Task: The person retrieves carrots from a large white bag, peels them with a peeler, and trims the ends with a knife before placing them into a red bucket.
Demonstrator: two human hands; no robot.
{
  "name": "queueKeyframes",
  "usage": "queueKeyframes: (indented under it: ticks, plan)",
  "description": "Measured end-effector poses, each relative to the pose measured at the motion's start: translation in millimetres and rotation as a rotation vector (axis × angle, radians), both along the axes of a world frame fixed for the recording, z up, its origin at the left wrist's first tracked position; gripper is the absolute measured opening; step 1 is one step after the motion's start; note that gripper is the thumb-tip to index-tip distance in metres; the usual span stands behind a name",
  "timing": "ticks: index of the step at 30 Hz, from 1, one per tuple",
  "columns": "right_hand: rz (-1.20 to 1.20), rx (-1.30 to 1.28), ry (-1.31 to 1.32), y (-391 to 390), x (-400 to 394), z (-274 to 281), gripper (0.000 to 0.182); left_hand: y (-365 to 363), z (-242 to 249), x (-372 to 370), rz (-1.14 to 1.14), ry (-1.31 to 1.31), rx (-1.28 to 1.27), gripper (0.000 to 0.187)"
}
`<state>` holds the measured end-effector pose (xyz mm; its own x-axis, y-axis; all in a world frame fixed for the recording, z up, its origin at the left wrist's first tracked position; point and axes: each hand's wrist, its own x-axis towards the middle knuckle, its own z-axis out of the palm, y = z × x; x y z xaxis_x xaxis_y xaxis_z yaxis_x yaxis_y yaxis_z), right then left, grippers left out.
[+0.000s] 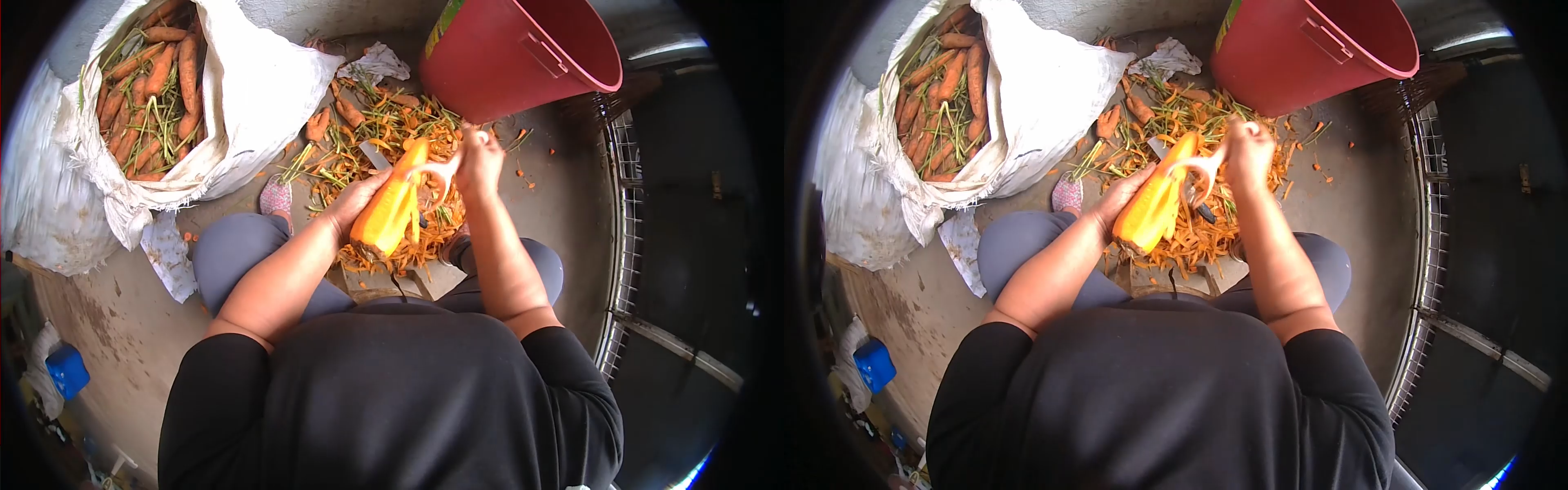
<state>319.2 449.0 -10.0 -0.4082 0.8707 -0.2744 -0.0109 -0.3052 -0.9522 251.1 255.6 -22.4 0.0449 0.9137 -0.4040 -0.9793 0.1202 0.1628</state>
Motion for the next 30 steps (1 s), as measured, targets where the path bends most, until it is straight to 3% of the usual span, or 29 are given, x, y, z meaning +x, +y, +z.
queueKeyframes:
  ticks: [2,5,8,10,11,12,14,15,17,18,20,21,24,26,27,28,30]
  plan:
    - [-0.171,0.184,-0.011,41.4,-2.9,-19.1,0.018,-0.7,1.4,0.4,0.012,-0.008,-0.048,0.038]
    - [-0.29,0.122,0.101,42.4,-0.7,11.0,0.018,1.5,-9.8,-1.0,0.022,0.014,-0.032,0.042]
    - [-0.021,0.015,0.114,-2.1,5.2,44.0,0.018,3.3,-9.0,-1.3,0.033,-0.033,-0.042,0.041]
    - [0.198,0.079,-0.015,-39.3,8.9,48.7,0.017,3.3,-10.7,1.1,0.022,0.036,-0.023,0.04]
    - [0.252,0.018,0.109,-51.9,7.6,48.7,0.017,5.0,-3.2,3.1,0.01,0.06,-0.041,0.039]
    - [0.276,0.141,-0.004,-45.5,5.0,42.0,0.016,5.8,0.7,3.3,0.0,0.085,-0.058,0.039]
    - [0.131,0.088,-0.152,-19.7,-12.4,37.6,0.013,1.2,-13.2,0.7,-0.048,0.103,-0.038,0.04]
    - [0.079,0.029,-0.058,7.9,-16.2,16.9,0.012,1.1,-5.5,0.2,-0.044,0.073,-0.058,0.04]
    - [-0.122,0.099,-0.041,61.3,-20.6,-21.1,0.015,0.3,-5.4,-0.8,-0.046,0.084,-0.085,0.042]
    - [-0.209,0.283,-0.083,77.1,-16.4,-24.9,0.017,1.8,3.3,2.5,-0.005,0.134,-0.086,0.042]
    - [-0.307,0.198,-0.127,88.2,-10.6,-17.0,0.015,5.6,28.0,6.5,0.079,0.245,-0.085,0.042]
    - [-0.23,0.184,-0.089,78.8,-9.4,-7.1,0.015,5.1,26.3,4.8,0.044,0.289,-0.059,0.04]
    - [-0.007,0.114,-0.002,8.0,7.0,36.5,0.015,2.6,-18.3,-2.2,-0.07,0.076,0.013,0.039]
    - [0.199,0.145,-0.12,-37.8,20.6,44.9,0.016,5.4,-15.9,1.3,0.018,0.099,-0.05,0.039]
    - [0.299,0.042,-0.038,-57.7,25.1,51.9,0.018,5.2,-15.9,2.9,0.013,0.101,-0.06,0.039]
    - [0.403,0.107,0.002,-65.1,26.9,44.2,0.017,5.9,-16.2,4.1,0.008,0.102,-0.068,0.038]
    - [0.402,0.255,-0.222,-65.1,18.9,49.5,0.016,6.7,-30.7,7.0,0.003,0.077,-0.025,0.036]
